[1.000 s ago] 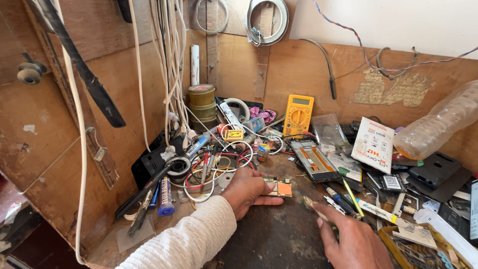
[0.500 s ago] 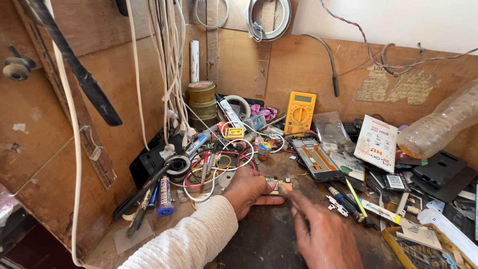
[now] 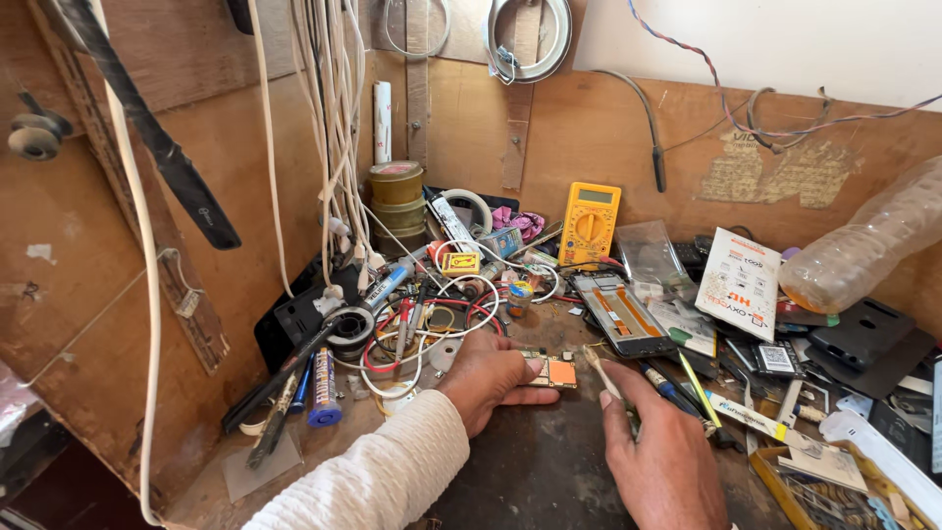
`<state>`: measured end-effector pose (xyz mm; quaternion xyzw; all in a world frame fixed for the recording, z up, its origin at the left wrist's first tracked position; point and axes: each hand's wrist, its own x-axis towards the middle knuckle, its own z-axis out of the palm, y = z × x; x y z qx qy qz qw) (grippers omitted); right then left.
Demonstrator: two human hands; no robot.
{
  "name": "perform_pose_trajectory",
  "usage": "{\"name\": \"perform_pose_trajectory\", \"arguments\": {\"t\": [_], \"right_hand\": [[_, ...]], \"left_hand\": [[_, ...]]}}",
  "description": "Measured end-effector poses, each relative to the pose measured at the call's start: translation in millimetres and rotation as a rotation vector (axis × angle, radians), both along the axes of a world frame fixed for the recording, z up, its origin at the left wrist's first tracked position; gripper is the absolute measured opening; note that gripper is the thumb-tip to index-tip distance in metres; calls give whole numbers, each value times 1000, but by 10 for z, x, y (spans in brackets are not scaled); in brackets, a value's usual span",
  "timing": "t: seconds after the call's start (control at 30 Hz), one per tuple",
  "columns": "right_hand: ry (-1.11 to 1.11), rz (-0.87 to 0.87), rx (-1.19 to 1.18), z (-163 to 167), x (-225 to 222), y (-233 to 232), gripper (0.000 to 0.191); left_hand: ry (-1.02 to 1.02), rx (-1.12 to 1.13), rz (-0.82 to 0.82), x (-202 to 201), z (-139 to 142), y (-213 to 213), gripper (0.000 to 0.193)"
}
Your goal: The person uses a small screwdriver to remove screws from a disassembled mobile phone on a cluttered workbench. They remove the motherboard, set it aside, and then use a plastic bottle to apply liquid to the board before continuing to manipulate it with the screwdriver.
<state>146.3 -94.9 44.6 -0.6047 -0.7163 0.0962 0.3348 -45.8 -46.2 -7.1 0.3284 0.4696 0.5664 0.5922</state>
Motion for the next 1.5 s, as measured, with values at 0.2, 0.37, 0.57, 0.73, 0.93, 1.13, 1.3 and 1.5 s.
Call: {"name": "perform_pose_trajectory", "arguments": {"t": [0.2, 0.37, 0.57, 0.73, 0.93, 1.13, 1.3, 1.5], "right_hand": [[31, -44, -393, 76, -26, 1, 42], [7, 62, -201, 106, -13, 4, 40], [-25, 76, -232, 54, 30, 58, 35], [21, 41, -149, 25, 11, 11, 39], [-263, 75, -209, -9, -75, -111, 48], [-264, 90, -108, -48, -123, -133, 48], [-234, 141, -88, -55, -156, -150, 49], [-380, 140, -135, -67, -154, -195, 53]], "left_hand": [[-13, 46, -85, -2, 32, -30, 28], [25, 27, -38, 5, 45, -45, 29], [5, 23, -64, -6, 47, -50, 28], [7, 35, -36, 14, 37, -25, 27], [-38, 97, -116, -11, 23, -62, 29], [-42, -3, -35, 25, 130, -47, 29], [-56, -53, 8, 49, 199, -82, 28], [-61, -80, 34, 54, 168, -70, 24]]}}
